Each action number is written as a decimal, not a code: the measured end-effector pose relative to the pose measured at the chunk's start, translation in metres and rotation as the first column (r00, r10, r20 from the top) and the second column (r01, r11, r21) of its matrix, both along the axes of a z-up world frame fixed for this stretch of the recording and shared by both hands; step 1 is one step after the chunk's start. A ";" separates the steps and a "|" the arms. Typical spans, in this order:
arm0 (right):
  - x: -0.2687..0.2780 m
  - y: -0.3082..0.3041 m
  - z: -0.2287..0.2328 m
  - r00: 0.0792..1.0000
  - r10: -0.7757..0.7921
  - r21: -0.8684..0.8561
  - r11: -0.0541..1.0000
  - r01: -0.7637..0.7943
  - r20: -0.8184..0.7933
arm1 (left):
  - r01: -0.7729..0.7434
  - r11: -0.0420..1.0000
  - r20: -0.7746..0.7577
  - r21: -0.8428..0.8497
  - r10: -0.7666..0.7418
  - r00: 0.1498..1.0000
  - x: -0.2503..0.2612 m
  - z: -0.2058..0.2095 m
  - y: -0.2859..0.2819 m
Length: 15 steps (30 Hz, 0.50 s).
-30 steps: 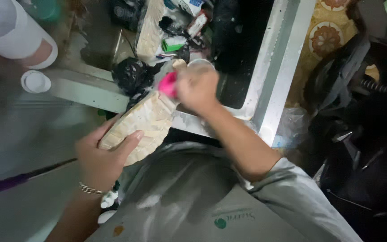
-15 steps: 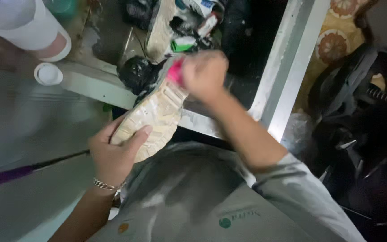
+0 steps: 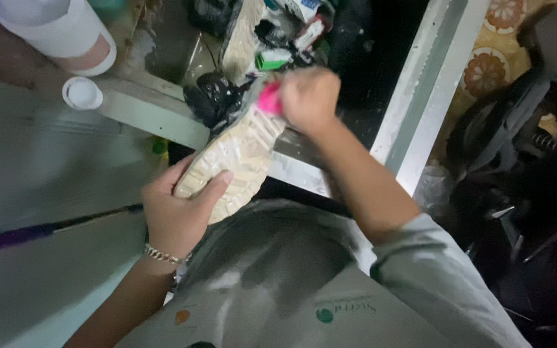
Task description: The person scrubs the sole and outer sides of a black boot with a pink-bristled brush and white foam in a metal sink. They hold the boot by the upper and apply the brush repeatedly to different sections of the tan sole and black leather upper.
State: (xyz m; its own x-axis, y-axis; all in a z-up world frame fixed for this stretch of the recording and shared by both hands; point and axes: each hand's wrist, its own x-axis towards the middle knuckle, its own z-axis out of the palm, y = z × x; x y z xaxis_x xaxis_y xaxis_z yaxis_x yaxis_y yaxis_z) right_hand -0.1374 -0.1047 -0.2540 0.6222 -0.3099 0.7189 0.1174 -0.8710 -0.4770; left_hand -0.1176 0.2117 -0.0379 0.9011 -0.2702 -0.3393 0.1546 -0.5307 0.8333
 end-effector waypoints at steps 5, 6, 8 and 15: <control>0.004 0.066 0.076 0.997 0.063 0.030 0.998 -0.062 -0.037 | -0.012 0.999 0.031 -0.041 0.013 0.999 0.000 -0.011 -0.005; 0.001 0.048 0.054 0.997 0.064 0.025 0.998 -0.063 -0.033 | -0.013 0.999 0.035 -0.047 0.014 0.999 0.001 -0.015 -0.003; -0.009 0.018 0.012 0.993 0.108 -0.009 0.994 -0.109 -0.053 | 0.050 0.998 0.027 -0.037 -0.049 0.998 0.003 -0.021 0.006; 0.003 0.042 0.077 0.986 0.040 0.240 0.971 0.000 -0.161 | -0.103 0.995 -0.248 -0.016 0.096 0.964 0.011 0.003 0.008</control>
